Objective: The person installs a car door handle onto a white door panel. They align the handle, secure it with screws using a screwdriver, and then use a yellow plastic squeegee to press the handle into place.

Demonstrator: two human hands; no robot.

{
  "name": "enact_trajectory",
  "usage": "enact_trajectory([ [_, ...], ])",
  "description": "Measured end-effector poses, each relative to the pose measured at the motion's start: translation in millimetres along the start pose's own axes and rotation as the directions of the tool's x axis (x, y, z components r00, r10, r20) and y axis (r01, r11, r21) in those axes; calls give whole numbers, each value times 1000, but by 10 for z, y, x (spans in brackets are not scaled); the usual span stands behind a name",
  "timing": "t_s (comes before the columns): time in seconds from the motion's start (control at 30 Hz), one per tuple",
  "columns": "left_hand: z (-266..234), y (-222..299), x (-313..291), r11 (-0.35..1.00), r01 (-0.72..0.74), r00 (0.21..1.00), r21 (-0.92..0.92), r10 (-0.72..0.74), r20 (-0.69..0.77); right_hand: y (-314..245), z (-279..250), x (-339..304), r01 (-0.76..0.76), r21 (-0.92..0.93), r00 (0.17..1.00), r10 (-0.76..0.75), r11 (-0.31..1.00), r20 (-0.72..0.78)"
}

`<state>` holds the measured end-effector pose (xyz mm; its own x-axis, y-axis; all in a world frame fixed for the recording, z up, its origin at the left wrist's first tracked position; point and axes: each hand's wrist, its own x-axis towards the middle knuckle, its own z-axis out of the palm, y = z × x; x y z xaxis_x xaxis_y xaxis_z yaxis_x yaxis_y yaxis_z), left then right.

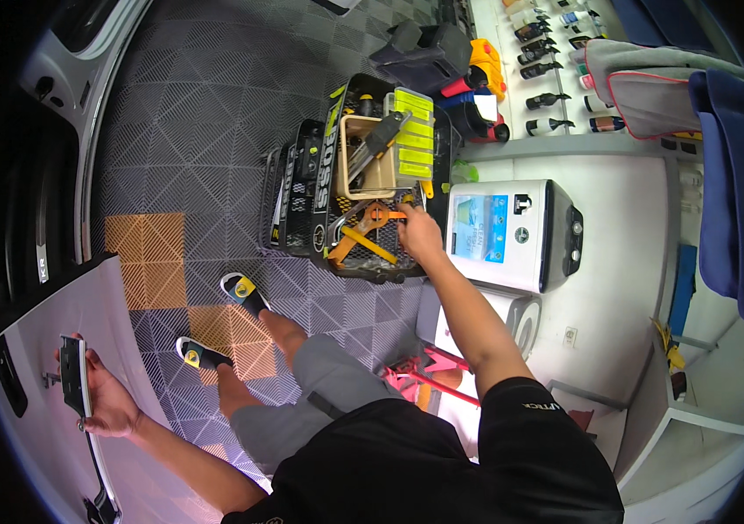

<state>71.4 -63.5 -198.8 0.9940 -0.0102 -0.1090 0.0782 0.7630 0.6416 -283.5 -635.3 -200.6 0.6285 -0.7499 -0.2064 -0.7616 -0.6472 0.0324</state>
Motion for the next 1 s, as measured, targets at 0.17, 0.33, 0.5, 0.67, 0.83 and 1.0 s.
enact_trajectory([
  [0.17,24,-1,24,1000,-6,999,-10,6,-37,-149,-73,63,107,-144,991,-94,984,91],
  [0.33,42,10,24,1000,-4,999,-23,3,-35,-247,-666,-179,-128,3,963,124,992,241],
  [0.5,38,0,36,1000,-5,1000,-24,4,-18,-414,-1153,-462,-449,587,860,148,674,489],
  [0.67,7,5,55,1000,-5,1000,-26,6,28,-436,-936,-553,-380,575,901,149,724,408],
  [0.83,-10,14,47,1000,-3,1000,-17,4,13,-456,-814,-459,-41,243,944,-42,969,328],
  [1.0,-21,44,48,1000,8,999,-8,-8,39,-952,-858,76,374,258,924,-335,891,-184],
])
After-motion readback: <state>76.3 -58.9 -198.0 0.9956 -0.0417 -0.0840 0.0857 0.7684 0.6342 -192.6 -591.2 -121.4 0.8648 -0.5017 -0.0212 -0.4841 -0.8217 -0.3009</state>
